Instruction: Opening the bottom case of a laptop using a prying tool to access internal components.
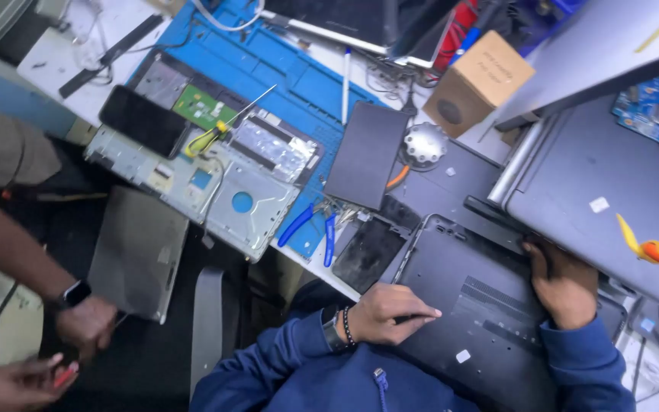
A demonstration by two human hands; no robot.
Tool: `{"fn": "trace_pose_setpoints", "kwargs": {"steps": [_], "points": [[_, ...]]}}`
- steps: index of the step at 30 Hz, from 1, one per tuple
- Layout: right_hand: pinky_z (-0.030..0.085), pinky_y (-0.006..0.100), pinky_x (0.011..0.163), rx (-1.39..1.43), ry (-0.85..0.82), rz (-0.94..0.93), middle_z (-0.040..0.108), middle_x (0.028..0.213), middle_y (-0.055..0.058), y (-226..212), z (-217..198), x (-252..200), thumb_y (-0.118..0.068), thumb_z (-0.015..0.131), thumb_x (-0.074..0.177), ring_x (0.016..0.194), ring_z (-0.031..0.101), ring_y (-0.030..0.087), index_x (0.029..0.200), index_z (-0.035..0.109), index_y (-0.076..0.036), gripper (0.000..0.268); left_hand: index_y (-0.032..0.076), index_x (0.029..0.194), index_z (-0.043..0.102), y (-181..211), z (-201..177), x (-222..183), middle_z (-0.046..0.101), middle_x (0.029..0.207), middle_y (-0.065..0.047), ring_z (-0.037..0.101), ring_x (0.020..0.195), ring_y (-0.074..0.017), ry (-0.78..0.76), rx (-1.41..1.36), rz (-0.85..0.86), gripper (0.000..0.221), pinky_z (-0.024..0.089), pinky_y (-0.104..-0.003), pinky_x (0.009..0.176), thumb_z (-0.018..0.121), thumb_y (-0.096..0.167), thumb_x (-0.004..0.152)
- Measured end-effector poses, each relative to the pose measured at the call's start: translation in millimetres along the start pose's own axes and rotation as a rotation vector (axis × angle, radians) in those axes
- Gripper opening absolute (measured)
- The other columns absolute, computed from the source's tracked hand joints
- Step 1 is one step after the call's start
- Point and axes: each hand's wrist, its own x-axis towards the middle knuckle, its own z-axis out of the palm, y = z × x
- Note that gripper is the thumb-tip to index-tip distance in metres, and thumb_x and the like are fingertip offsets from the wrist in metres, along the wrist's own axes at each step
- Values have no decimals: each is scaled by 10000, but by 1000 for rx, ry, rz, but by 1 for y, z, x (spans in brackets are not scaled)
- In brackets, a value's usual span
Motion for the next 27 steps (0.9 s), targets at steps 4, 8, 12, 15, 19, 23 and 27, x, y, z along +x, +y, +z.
{"fn": "trace_pose_setpoints", "kwargs": {"steps": [4,8,12,15,19,23,27], "points": [[503,509,1112,81,-82,96,730,1294,219,2,1,-2,-338,574,1060,1240,634,487,1208,781,-129,329,54,1095,738,-1,3,7,774,939,-86,723,733,-235,-21,-1,13,153,596,-324,708,732,-15,959],[547,507,938,85,-38,68,765,1135,185,4,6,-6,-318,615,1052,1078,682,464,1151,802,-157,266,57,1093,737,-2,4,8,779,943,-80,719,721,-224,-30,44,15,153,597,-312,692,739,-5,954],[535,489,838,104,-54,41,777,954,125,1,6,-6,-261,626,1033,885,686,405,1069,829,-175,223,35,1065,742,4,5,14,779,937,-90,729,733,-231,-35,118,39,120,608,-315,701,733,0,951],[522,488,780,147,-58,35,754,869,144,-14,-10,7,-282,641,1027,806,678,403,954,792,-79,263,32,1054,737,6,6,19,775,920,-83,720,724,-228,-64,205,81,116,591,-313,670,718,-8,946],[522,509,822,134,-55,77,767,940,150,-15,-7,6,-274,614,1025,882,678,432,1005,810,-127,246,19,1036,742,9,8,24,782,939,-87,717,725,-230,-112,236,128,98,582,-310,639,724,-9,943],[515,552,868,113,23,23,719,1086,211,-12,0,3,-343,674,977,968,651,485,1119,751,-155,248,2,1058,739,13,10,35,771,902,-99,700,701,-238,-158,258,98,112,566,-319,642,700,1,953],[533,526,872,187,38,27,748,1087,202,-25,-15,13,-317,651,996,957,681,471,1136,746,-109,268,-15,1096,730,13,16,40,760,908,-111,656,672,-239,-223,332,129,143,535,-332,585,699,11,959]]}}
